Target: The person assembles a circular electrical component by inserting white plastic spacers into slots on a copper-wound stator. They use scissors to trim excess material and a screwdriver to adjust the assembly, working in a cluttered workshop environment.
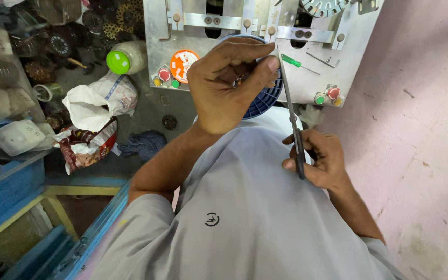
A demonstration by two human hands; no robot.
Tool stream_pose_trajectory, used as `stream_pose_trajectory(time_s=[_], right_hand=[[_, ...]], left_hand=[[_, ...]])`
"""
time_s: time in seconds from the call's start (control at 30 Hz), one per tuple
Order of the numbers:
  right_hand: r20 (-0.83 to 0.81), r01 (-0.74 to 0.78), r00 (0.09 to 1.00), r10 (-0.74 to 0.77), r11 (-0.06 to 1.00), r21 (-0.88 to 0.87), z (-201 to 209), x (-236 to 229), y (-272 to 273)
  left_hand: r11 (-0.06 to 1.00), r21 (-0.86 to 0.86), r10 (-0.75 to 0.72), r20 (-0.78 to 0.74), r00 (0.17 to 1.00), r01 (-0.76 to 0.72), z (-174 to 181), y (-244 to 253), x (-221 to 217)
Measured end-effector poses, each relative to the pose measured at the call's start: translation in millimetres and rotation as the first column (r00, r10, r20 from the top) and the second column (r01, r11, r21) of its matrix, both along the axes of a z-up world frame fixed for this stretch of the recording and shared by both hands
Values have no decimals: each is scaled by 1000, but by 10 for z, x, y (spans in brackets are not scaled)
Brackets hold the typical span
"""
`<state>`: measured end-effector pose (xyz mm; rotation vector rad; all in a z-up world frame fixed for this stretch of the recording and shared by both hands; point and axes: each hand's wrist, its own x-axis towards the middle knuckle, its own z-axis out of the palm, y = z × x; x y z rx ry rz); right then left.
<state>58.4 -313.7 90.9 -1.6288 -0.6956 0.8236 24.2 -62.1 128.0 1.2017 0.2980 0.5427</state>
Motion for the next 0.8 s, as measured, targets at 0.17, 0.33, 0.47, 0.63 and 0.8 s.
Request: stream_pose_trajectory(time_s=[0.17, 0.33, 0.47, 0.63, 0.8], right_hand=[[22, -2, 1000, 2, 1000, -27, 8, -16, -19], [51, -13, 999, 15, 999, -43, 31, -46, -24], [42, -5, 999, 10, 994, -113, 54, -68, -43], [45, 18, 999, -13, 994, -112, 40, -76, -77], [29, 58, 998, -60, 996, 63, -11, -55, -195]], left_hand=[[1000, -5, 6, -12, 1000, -6, -18, -17, -47], [1000, -24, 13, -9, 1000, -13, -27, -40, -76], [1000, -7, 17, -19, 1000, -17, -33, -35, -93], [1000, -11, -1, 11, 1000, 1, -41, -27, -115], [999, -37, -38, 15, 999, 38, -5, -63, -145]])
